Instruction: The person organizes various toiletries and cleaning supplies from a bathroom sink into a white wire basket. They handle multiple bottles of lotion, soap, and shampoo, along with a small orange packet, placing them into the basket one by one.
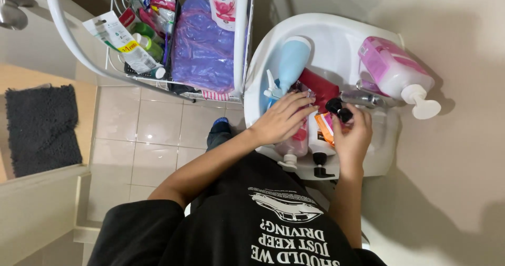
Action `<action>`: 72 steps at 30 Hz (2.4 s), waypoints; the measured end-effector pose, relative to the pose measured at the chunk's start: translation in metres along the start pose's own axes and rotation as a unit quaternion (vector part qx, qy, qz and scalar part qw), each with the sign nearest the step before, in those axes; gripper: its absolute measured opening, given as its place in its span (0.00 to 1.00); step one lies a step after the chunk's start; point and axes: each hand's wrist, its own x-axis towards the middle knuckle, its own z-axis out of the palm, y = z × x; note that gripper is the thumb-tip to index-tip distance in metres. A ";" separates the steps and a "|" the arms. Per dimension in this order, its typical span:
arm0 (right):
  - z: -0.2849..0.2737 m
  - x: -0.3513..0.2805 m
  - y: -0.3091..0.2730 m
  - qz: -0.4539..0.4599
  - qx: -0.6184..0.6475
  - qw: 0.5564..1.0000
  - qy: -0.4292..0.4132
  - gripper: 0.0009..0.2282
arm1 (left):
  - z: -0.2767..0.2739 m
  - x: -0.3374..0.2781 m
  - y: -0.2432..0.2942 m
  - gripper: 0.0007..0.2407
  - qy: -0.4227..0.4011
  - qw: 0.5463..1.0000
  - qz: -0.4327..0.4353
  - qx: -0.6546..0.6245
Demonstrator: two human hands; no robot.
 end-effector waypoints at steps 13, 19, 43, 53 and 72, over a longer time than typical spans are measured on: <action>0.007 0.001 -0.035 -0.119 0.032 0.990 0.062 0.12 | 0.022 -0.005 -0.008 0.36 -0.033 0.990 -0.133 -0.026; -0.027 0.017 -0.066 -0.113 0.025 0.990 0.076 0.12 | 0.022 -0.009 -0.017 0.37 -0.068 0.988 -0.136 -0.006; -0.057 0.062 -0.232 -0.150 0.243 0.958 0.019 0.16 | -0.077 0.010 0.020 0.48 0.146 0.927 -0.189 -0.289; -0.016 0.068 -0.296 -0.148 0.361 0.921 -0.017 0.14 | -0.155 -0.036 -0.003 0.41 0.187 0.944 -0.184 -0.200; 0.177 0.097 -0.263 -0.163 0.234 0.946 -0.156 0.34 | -0.177 -0.083 -0.148 0.39 0.372 0.871 -0.318 -0.041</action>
